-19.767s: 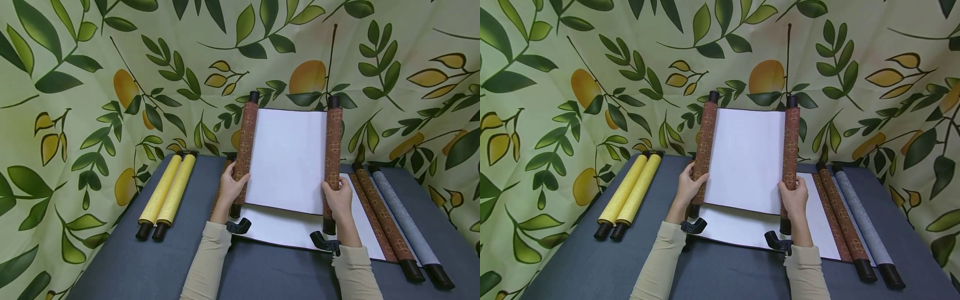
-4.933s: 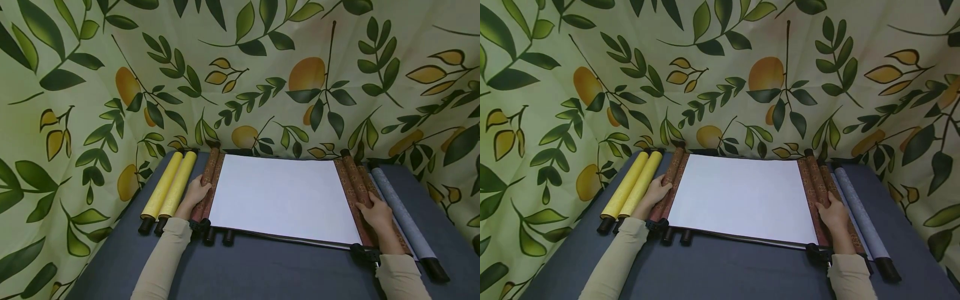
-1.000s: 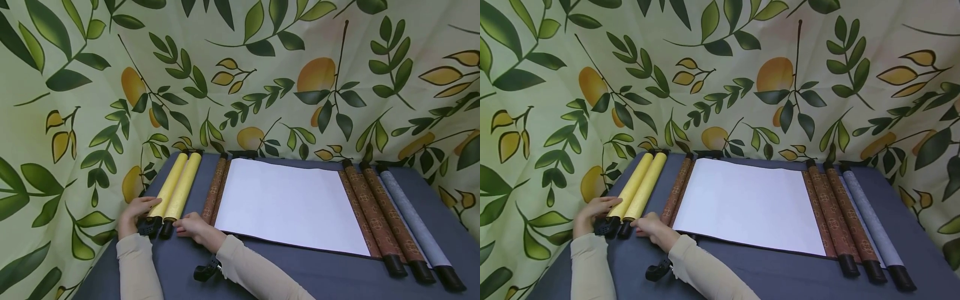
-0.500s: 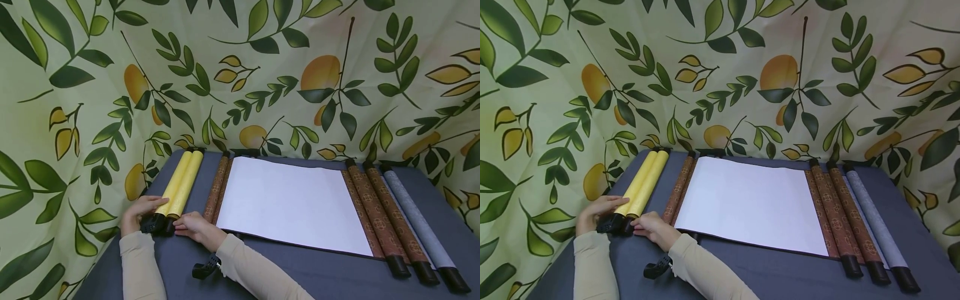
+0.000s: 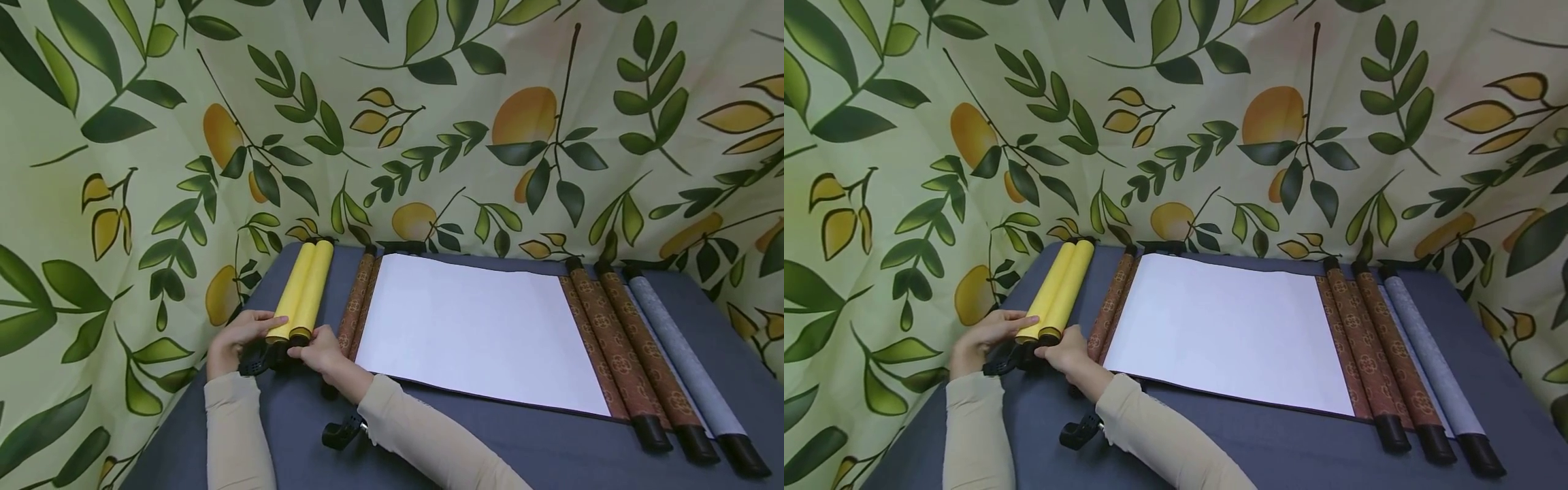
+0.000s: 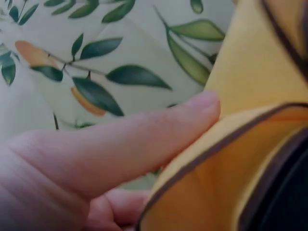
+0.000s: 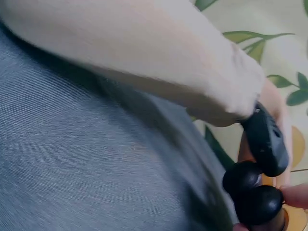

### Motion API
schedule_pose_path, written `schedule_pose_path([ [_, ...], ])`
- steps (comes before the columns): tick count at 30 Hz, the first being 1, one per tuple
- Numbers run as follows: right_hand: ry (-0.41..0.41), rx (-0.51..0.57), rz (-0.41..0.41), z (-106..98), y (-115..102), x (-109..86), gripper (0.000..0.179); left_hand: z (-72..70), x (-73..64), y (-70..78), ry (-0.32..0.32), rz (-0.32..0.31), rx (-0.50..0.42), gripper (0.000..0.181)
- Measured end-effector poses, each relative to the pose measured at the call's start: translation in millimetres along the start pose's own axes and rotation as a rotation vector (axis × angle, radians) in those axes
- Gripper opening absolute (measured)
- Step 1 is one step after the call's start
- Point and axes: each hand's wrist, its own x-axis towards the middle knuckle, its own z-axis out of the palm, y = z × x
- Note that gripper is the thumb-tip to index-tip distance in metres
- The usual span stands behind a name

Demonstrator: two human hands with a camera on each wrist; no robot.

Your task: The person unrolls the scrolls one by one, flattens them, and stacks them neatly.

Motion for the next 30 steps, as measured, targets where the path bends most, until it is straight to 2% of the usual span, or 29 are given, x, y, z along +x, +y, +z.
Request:
schedule_pose_path([
  [3,0.021,-0.038,0.001,-12,-5,3.0,0.035,6.7,2.0,9.6,0.010,0.007,-0.016,0.064],
  [7,0.010,-0.046,0.019,-31,-9,6.0,0.038,16.0,5.1,20.0,0.007,-0.004,-0.052,0.061],
  [10,-0.024,-0.031,0.030,-47,-11,8.1,0.042,23.6,8.8,28.3,0.011,-0.014,-0.054,0.047],
  [13,-0.066,-0.008,0.052,-66,-12,11.2,0.046,32.8,12.4,37.7,-0.008,0.004,-0.061,0.029],
  [18,-0.128,0.011,0.074,-104,-12,16.1,0.050,57.4,20.5,56.0,-0.023,0.013,-0.144,0.023],
  [24,-0.192,0.020,0.084,-152,-7,10.0,0.050,95.1,26.3,77.5,-0.016,0.011,-0.269,0.037],
  [30,-0.232,-0.010,0.010,-183,7,-1.4,0.052,121.1,23.3,95.0,-0.042,0.061,-0.313,0.041],
])
